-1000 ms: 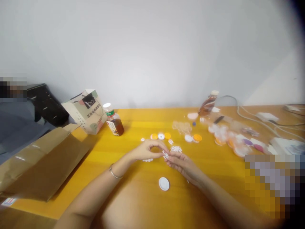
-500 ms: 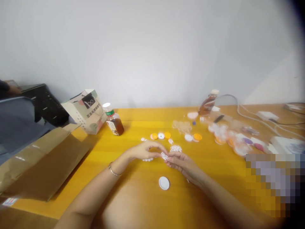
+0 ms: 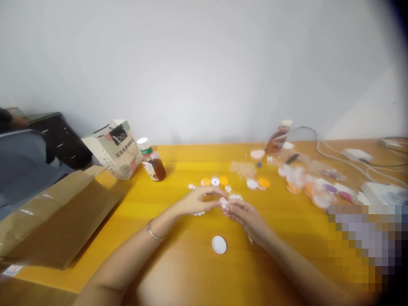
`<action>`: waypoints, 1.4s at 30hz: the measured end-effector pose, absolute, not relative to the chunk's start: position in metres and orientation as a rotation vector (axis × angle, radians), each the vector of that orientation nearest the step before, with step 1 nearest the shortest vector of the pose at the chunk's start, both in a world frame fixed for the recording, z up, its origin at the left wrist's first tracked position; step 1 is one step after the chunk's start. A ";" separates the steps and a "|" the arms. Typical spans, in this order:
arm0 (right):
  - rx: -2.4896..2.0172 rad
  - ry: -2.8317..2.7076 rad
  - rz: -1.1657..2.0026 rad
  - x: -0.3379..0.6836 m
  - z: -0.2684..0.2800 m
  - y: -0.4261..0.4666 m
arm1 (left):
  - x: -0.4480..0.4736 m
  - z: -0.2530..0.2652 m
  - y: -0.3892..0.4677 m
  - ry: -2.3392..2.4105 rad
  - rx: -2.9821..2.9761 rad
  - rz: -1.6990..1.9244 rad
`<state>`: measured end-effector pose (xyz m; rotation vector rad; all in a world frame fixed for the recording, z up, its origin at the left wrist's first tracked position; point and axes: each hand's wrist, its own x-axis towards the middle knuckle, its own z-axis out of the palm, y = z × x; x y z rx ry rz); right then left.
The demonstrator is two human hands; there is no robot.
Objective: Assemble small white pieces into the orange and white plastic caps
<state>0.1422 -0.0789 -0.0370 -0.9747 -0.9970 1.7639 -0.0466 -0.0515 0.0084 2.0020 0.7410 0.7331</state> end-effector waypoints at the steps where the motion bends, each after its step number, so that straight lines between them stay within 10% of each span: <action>1: -0.978 -0.991 1.750 0.142 -0.037 -0.078 | -0.045 0.004 -0.051 0.815 1.961 0.762; 29: -0.894 -0.884 1.845 0.140 -0.043 -0.079 | -0.033 -0.016 -0.050 0.948 1.775 0.730; 42: -0.875 -0.701 1.487 0.143 -0.054 -0.071 | -0.005 -0.032 -0.013 1.222 3.056 0.399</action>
